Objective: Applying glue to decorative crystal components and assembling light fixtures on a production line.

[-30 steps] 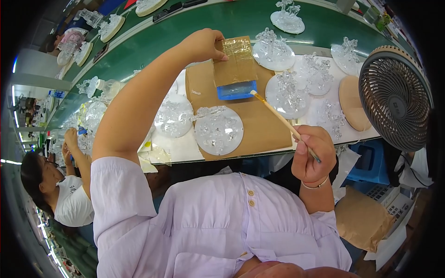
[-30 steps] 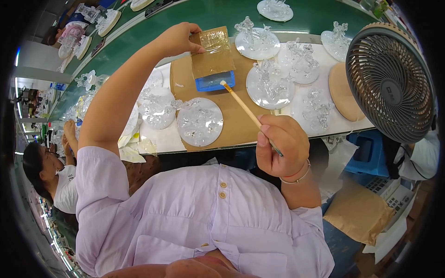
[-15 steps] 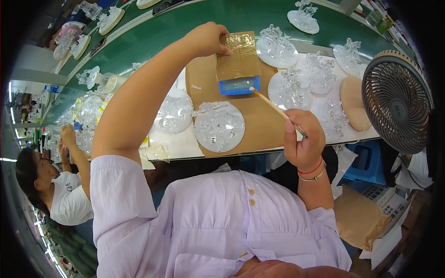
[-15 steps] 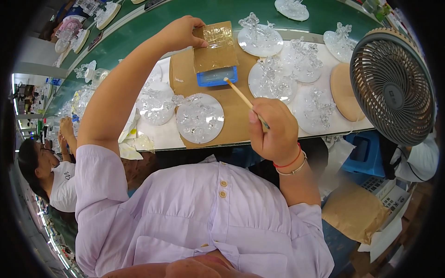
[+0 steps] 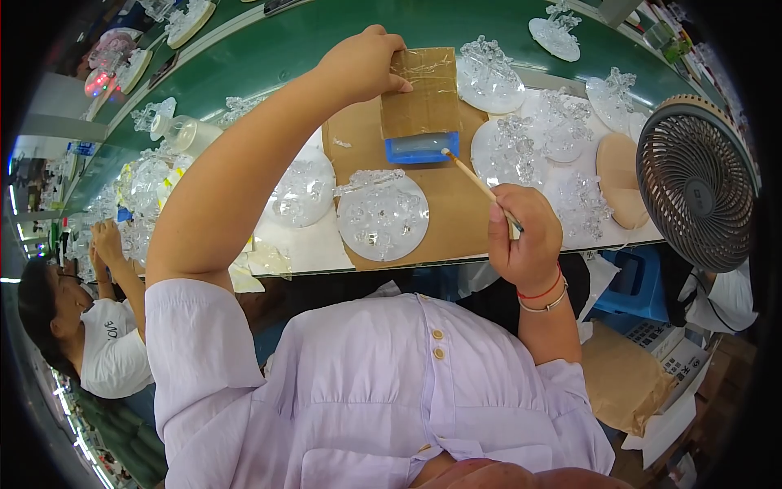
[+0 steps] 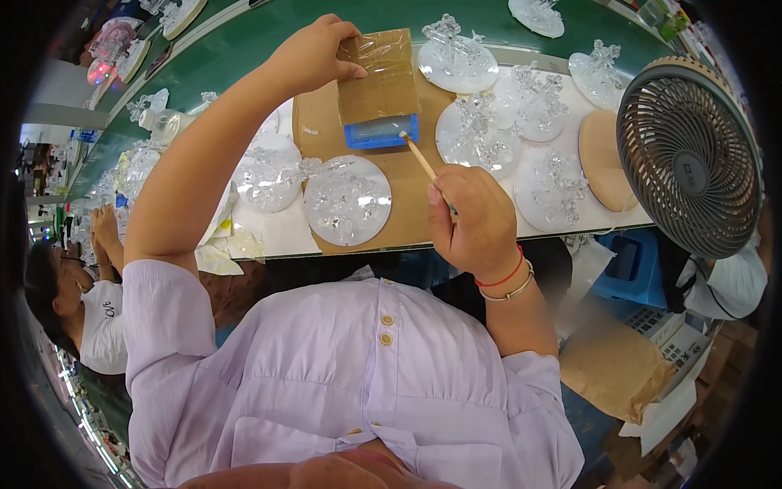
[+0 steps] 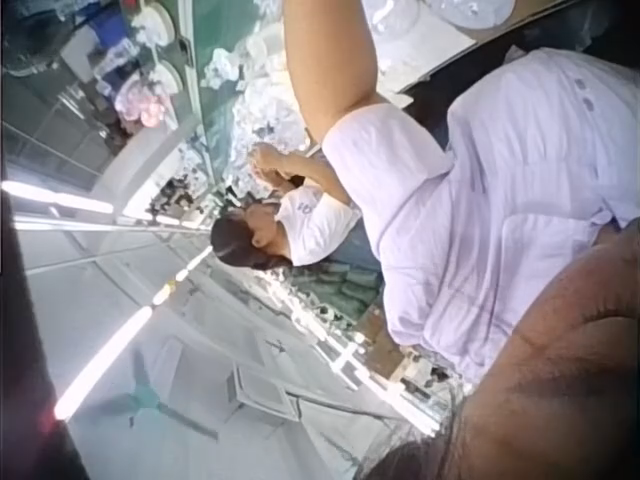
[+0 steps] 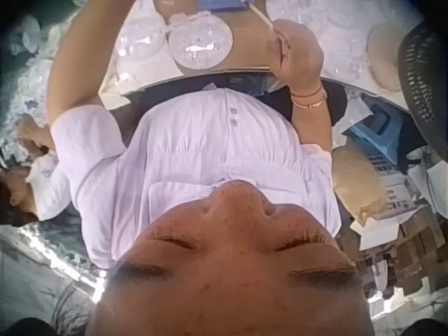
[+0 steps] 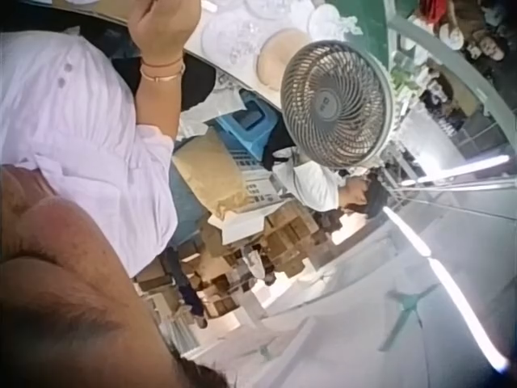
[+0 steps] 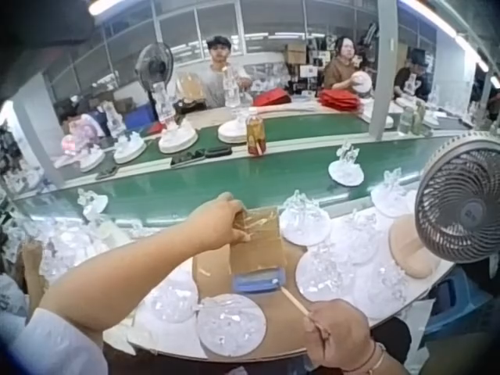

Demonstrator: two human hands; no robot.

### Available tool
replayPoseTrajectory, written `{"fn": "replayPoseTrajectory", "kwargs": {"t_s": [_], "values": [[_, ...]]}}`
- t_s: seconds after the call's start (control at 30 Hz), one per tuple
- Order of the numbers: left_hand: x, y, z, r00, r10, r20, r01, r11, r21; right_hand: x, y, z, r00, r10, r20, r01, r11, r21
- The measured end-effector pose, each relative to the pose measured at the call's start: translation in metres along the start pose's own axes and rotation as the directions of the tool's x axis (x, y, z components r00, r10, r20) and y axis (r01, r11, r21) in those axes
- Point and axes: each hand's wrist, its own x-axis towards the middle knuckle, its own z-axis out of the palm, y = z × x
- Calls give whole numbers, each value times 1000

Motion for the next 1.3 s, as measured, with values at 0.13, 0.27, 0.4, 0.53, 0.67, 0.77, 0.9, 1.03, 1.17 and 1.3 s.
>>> {"fn": "replayPoseTrajectory", "kwargs": {"t_s": [0.13,0.27,0.4,0.53,0.67,0.77,0.9,1.03,1.17,1.3], "values": [[4,-2,2,1000,6,-5,-6,1000,-8,2,2,4,1000,-13,-1,13,1000,-18],[9,2,1,1000,12,-21,-13,1000,-28,2,1,3,1000,-8,13,8,1000,-26],[26,2,-4,996,73,54,-69,994,-87,2,0,3,1000,-16,14,16,1000,-4],[42,9,-3,984,142,110,-135,989,-66,0,3,3,1000,-16,7,16,1000,-1],[49,11,-6,971,98,216,-74,990,-118,-1,5,1,1000,-8,-6,8,1000,14],[52,6,0,974,130,185,-103,984,-147,-1,9,3,1000,-4,-27,4,1000,16],[53,5,0,968,70,239,-32,987,-157,0,9,3,998,-14,-56,16,1000,24],[55,-2,4,962,101,252,-45,975,-217,-1,8,-1,1000,7,-19,-6,1000,30],[63,-7,10,954,50,296,0,986,-169,-2,10,0,999,7,-42,-6,999,32],[68,-13,15,944,67,323,1,978,-207,-1,12,1,995,-28,-100,29,1000,6]]}}
